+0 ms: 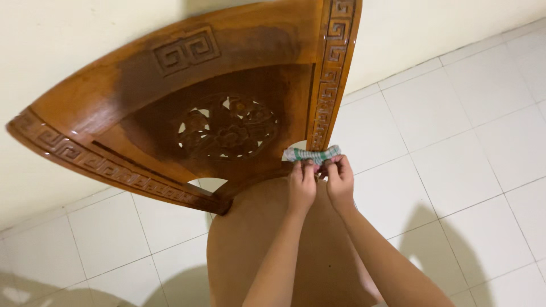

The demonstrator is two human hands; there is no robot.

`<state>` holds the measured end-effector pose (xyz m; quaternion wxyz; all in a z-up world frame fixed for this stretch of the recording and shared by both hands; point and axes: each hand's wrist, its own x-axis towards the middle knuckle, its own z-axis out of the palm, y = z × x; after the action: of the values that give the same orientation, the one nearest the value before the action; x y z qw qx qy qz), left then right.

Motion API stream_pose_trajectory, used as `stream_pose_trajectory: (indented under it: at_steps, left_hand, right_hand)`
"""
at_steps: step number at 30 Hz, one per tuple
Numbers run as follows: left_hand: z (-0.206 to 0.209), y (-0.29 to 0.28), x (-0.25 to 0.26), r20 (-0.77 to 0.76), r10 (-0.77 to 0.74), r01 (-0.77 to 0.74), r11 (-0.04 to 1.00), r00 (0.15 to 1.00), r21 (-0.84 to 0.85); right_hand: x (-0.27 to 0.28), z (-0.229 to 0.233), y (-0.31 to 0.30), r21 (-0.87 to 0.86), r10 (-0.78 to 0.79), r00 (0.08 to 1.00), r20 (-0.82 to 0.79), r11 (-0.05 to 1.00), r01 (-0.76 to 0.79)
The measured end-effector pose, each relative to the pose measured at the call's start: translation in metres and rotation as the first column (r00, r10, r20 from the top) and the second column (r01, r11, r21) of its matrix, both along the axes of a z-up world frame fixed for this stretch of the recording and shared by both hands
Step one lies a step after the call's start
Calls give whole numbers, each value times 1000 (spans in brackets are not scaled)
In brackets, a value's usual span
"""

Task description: The person wipes a round wooden table with a cloth, then moves a wooden chair and wipes its decorative backrest using a cloth and a spray bottle.

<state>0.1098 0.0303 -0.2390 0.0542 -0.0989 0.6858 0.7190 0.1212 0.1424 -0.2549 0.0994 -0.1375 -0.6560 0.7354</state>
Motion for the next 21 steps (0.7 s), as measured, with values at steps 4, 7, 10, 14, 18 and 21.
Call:
stream_pose_trajectory:
  at_steps: [4, 7, 10, 14, 18, 21]
  left_hand:
    - [44, 0, -13, -118, 32, -33, 999, 993, -10]
    - [88, -3, -26, -84, 51, -50, 999, 995, 14]
    - [132, -6, -39, -197, 48, -50, 999, 979, -6]
    - [183, -10, -52, -238, 64, -62, 998, 969, 17]
    - [228, -8, -79, -344, 126, -176, 977, 931, -119]
    - [256, -12, -92, -318, 128, -185, 970, 939, -157]
  right_hand:
    - [-13, 47, -9, -22, -10, 990, -141, 1000, 7]
    - [-24, 87, -20, 14, -60, 985, -162, 998, 63]
    - [-38, 132, -25, 52, -60, 973, -224, 996, 74]
    - [-51, 187, -28, 145, -37, 974, -221, 987, 70]
    - [-76, 231, -23, 178, 24, 971, -240, 984, 19]
    - [-94, 256, -23, 173, 48, 971, -235, 985, -7]
